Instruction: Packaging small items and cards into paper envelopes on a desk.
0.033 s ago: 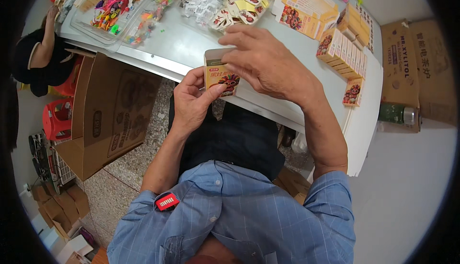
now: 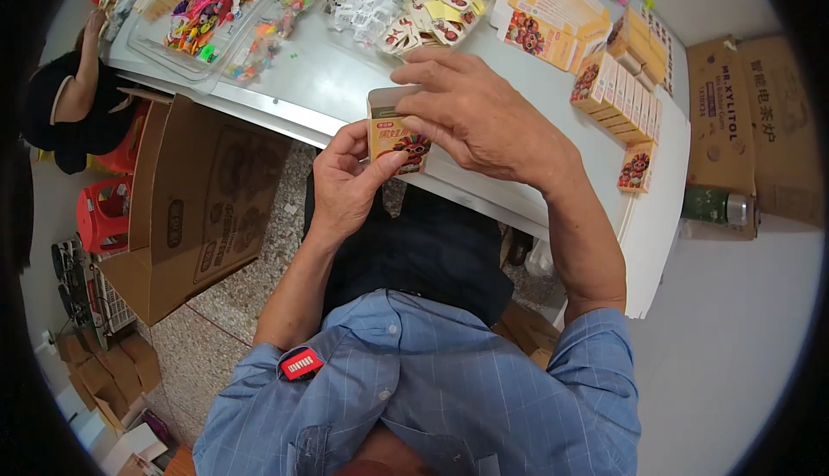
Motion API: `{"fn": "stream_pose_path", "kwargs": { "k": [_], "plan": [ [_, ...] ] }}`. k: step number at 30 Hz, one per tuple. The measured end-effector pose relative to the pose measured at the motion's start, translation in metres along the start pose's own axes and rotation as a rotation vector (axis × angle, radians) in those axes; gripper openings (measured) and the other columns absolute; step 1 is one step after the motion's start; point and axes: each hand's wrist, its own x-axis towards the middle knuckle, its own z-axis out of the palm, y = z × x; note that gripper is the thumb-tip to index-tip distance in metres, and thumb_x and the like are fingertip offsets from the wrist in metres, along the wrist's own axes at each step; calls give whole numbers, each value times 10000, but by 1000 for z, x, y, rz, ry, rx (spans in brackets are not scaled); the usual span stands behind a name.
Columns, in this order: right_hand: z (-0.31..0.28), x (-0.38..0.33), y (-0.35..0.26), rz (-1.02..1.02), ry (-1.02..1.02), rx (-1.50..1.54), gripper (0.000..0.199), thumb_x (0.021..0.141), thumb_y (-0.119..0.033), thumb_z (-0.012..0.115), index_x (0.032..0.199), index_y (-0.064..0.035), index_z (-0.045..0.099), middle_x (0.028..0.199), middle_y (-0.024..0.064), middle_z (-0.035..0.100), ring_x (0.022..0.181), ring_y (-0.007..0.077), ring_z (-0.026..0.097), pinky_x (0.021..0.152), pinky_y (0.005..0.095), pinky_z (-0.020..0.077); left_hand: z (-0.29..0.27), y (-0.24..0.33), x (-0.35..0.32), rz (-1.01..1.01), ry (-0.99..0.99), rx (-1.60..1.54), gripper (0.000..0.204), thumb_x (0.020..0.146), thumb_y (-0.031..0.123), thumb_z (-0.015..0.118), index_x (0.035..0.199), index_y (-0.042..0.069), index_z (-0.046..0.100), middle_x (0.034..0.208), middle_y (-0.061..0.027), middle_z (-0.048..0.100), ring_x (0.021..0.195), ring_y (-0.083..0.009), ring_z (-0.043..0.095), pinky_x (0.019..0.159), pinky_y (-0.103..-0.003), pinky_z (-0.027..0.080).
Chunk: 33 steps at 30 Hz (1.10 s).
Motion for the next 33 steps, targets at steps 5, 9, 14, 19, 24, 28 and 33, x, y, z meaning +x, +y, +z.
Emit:
{"fn": "stream_pose_path", "kwargs": {
  "k": [5, 9, 14, 19, 24, 28, 33],
  "plan": [
    [-5, 15, 29, 225, 379, 186, 197, 940, -93, 659, 1118, -20, 702, 1114, 119, 701, 1051, 236, 661, 930, 355, 502, -4, 1, 4, 17, 19, 41, 402, 911, -36, 697, 1275, -74, 530, 1188, -146, 672, 1076, -166, 658, 940, -295, 545],
    [8, 69, 58, 574, 321, 246, 239, 942, -155, 652, 1125, -12, 708, 1062, 126, 722, 928, 259, 697, 834, 369, 527, -9, 2, 6, 39, 40, 74, 395, 913, -35, 695, 1270, -76, 531, 1181, -149, 675, 1070, -166, 662, 937, -298, 549],
    [39, 110, 133, 329, 206, -255, 331, 903, -181, 655, 1205, -46, 678, 1094, 153, 717, 1031, 314, 681, 895, 429, 507, -12, 1, 9, 46, 53, 89, 385, 918, -31, 690, 1267, -74, 532, 1175, -145, 677, 1068, -162, 661, 935, -296, 549],
    [46, 134, 159, 353, 18, -562, 385, 861, -161, 651, 1244, -121, 662, 1082, 146, 715, 1107, 316, 652, 957, 481, 475, -18, 3, 10, 41, 76, 78, 389, 920, -30, 688, 1272, -72, 528, 1175, -140, 677, 1067, -160, 660, 932, -295, 549],
    [42, 153, 156, 475, -274, -493, 304, 829, -143, 671, 1131, -152, 695, 1059, 132, 711, 1074, 319, 653, 936, 489, 486, -23, 4, 12, 14, 97, 25, 393, 920, -39, 682, 1275, -81, 521, 1193, -153, 666, 1078, -170, 655, 949, -293, 543],
    [43, 148, 166, 435, -207, -508, 253, 820, -140, 677, 1072, -137, 703, 1026, 137, 713, 1045, 314, 663, 905, 471, 502, -22, 4, 14, 15, 87, 9, 391, 920, -42, 681, 1272, -86, 519, 1199, -153, 663, 1089, -171, 650, 955, -292, 540],
    [39, 148, 161, 394, -184, -408, 170, 803, -138, 686, 957, -67, 691, 921, 142, 712, 938, 324, 676, 839, 449, 516, -23, 3, 13, 12, 91, -10, 394, 922, -40, 681, 1277, -84, 518, 1198, -153, 664, 1095, -167, 645, 955, -290, 538]
  ]
}}
